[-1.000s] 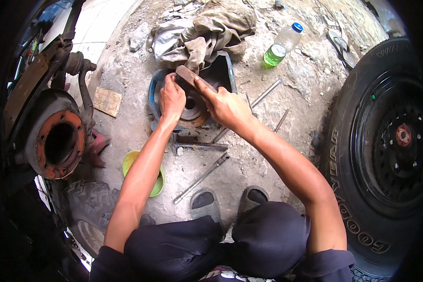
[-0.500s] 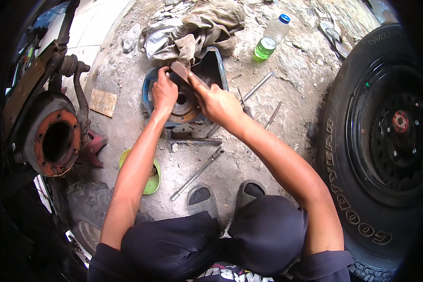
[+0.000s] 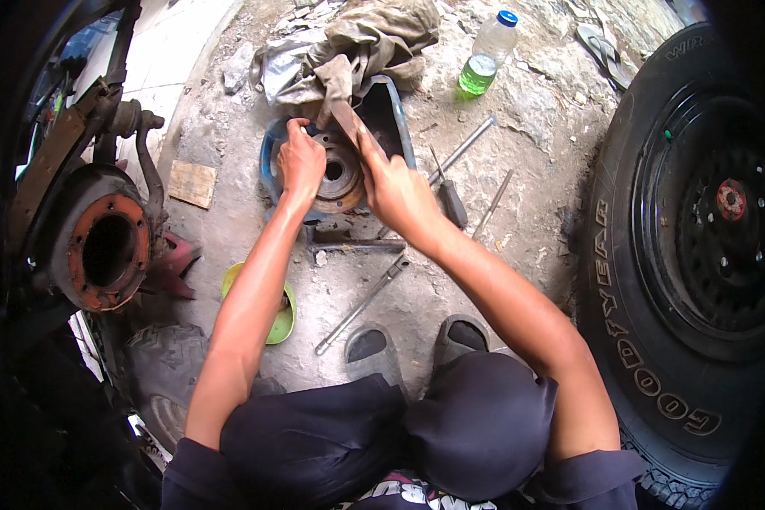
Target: The person cleans a wheel hub by brushing it with a wire brush, wiping it with a cloth, and applying liquid from a plastic bottle.
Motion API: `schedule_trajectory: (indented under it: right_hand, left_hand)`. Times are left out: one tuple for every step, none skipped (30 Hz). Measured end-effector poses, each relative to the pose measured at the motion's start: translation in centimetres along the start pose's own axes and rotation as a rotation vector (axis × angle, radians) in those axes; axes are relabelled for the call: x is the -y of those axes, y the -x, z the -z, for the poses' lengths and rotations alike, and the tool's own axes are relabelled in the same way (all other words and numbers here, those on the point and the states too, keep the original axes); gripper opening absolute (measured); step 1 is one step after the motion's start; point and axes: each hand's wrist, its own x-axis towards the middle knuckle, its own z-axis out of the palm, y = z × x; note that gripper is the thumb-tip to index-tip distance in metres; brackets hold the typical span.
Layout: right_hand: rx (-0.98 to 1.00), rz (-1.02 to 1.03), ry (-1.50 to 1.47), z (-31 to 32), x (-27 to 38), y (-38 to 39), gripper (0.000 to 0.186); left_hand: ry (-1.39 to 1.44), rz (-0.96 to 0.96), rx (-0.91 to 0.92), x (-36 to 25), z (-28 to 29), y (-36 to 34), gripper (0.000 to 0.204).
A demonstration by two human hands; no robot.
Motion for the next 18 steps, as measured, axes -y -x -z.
schedule_trajectory:
  right_hand:
    - [0.01,0.012,0.005,0.0,0.4,0.8,0.068]
    - [0.025,0.02,-0.01,0.2,0.8,2.7,0.07]
    - [0.035,-0.004,-0.022,0.0,0.8,4.6,0.074]
    - [0.051,-0.028,-0.035,0.2,1.0,6.4,0.075]
    - [0.065,-0.051,-0.045,0.5,1.1,7.3,0.077]
    - [0.072,-0.05,-0.029,0.5,1.0,7.3,0.077]
    - [0.078,-0.048,-0.012,0.4,0.9,6.9,0.077]
    - [0.086,-0.049,0.005,0.4,0.6,6.5,0.078]
    - [-0.004,0.023,-0.009,0.0,-0.3,5.0,0.076]
    - [0.063,-0.001,-0.004,0.3,-0.7,2.9,0.073]
    - [0.121,-0.021,0.005,1.1,-1.3,0.3,0.069]
    - [0.168,-0.004,-0.084,2.1,-2.5,-2.3,0.064]
    - [0.225,0.021,-0.182,2.6,-3.4,-4.1,0.061]
    - [0.238,-0.025,-0.242,3.9,-3.4,-5.0,0.061]
    - [0.248,-0.069,-0.298,5.4,-3.6,-5.8,0.062]
    - [0.163,-0.056,-0.329,5.9,-4.7,-6.2,0.069]
    - [0.06,-0.058,-0.375,6.5,-5.0,-5.8,0.067]
    - [0.034,-0.055,-0.314,7.0,-5.6,-5.2,0.065]
  left_hand:
    - [-0.022,-0.012,0.003,0.2,0.1,-0.3,0.028]
    - [-0.046,-0.019,-0.002,0.6,0.2,-0.5,0.028]
    - [-0.063,-0.035,0.004,0.6,0.1,-0.7,0.028]
    - [-0.046,-0.026,-0.002,0.7,0.0,-0.7,0.028]
    - [-0.042,-0.032,0.007,0.4,0.1,-0.4,0.027]
    - [-0.039,-0.039,0.016,0.3,0.3,-0.1,0.027]
    - [-0.036,-0.046,0.024,0.1,0.4,0.1,0.026]
    - [-0.032,-0.056,0.012,-0.1,0.4,0.3,0.025]
    - [-0.024,-0.069,0.007,-0.4,0.3,0.6,0.024]
    - [-0.022,-0.081,-0.001,-0.5,0.3,0.9,0.023]
    - [-0.01,-0.062,-0.006,-0.7,0.1,0.7,0.022]
    - [0.005,-0.045,-0.011,-0.8,-0.1,0.4,0.022]
    - [0.01,-0.017,-0.019,-0.1,-0.1,0.3,0.021]
    - [0.014,-0.006,-0.035,0.7,-0.1,0.0,0.023]
    - [0.023,-0.033,-0.044,1.3,-0.1,-0.3,0.023]
    - [0.034,-0.06,-0.053,2.0,-0.1,-0.6,0.023]
    - [0.04,-0.077,-0.065,2.6,-0.2,-0.6,0.024]
    - [0.122,-0.062,-0.041,2.6,0.0,-0.7,0.035]
